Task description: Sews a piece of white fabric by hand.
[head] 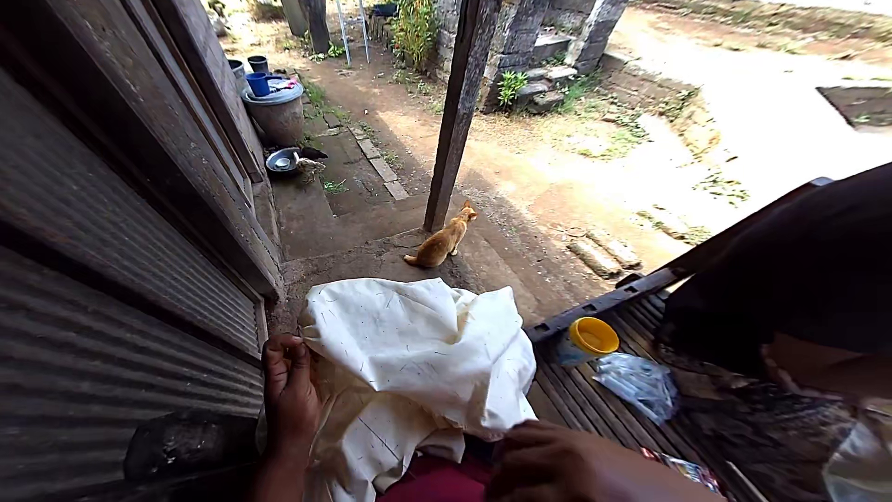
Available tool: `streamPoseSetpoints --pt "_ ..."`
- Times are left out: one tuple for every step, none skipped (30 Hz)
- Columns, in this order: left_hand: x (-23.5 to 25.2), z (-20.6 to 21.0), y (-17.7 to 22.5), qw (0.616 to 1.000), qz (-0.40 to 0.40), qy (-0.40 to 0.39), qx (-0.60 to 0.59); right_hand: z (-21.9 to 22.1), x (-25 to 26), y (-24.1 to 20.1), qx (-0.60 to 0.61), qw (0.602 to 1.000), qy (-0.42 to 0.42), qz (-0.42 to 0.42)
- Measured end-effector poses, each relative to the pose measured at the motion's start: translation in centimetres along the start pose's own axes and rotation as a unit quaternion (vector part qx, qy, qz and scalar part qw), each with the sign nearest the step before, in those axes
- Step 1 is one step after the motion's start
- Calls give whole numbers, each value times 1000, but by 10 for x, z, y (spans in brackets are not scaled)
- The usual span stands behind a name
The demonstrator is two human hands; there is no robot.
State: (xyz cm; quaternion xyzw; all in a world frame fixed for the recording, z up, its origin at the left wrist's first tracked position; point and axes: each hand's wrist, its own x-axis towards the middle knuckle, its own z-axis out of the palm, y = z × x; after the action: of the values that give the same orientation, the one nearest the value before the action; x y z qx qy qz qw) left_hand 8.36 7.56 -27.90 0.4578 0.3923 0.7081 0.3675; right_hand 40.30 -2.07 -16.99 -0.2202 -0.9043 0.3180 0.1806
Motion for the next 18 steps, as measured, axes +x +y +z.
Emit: streamPoseSetpoints --pt "-3 0 0 999 -36 15 -5 -2 2 11 -62 996 60 33" --pt "-4 1 2 997 -73 26 -10 -5 8 26 -125 981 131 75" --pt "-5 3 4 993 -107 35 -19 -10 17 43 -166 959 197 120" --pt "-5 4 7 990 -133 41 -33 -16 26 59 -177 940 241 167" --pt "-5 6 9 986 -152 44 -54 -21 36 76 -171 925 268 209" --pt "-4 7 12 983 -163 44 -78 -24 44 94 -157 913 282 251" --pt "-4 8 16 979 -168 42 -104 -23 53 109 -134 904 276 299" --pt "-3 8 19 977 -167 38 -130 -20 61 123 -108 898 254 342" --pt "-2 9 21 975 -163 29 -149 -15 69 134 -83 896 217 379" --pt "-1 8 23 976 -151 16 -156 -8 76 143 -68 896 184 398" --pt "0 8 25 978 -138 7 -155 1 82 148 -66 902 165 393" --pt "3 8 28 982 -124 -1 -140 7 86 148 -65 910 169 373" --pt "8 8 31 986 -108 -10 -129 7 88 146 -59 917 198 340" --pt "13 7 35 988 -89 -21 -122 3 87 140 -45 919 243 309" --pt "18 6 39 991 -67 -34 -113 -5 84 132 -36 913 296 277" --pt "23 7 45 992 -46 -47 -107 -15 78 123 -30 903 353 244" --pt "28 8 51 992 -25 -62 -108 -27 71 115 -27 890 404 209" --pt "33 10 58 990 -1 -81 -113 -38 61 105 -25 878 446 171"
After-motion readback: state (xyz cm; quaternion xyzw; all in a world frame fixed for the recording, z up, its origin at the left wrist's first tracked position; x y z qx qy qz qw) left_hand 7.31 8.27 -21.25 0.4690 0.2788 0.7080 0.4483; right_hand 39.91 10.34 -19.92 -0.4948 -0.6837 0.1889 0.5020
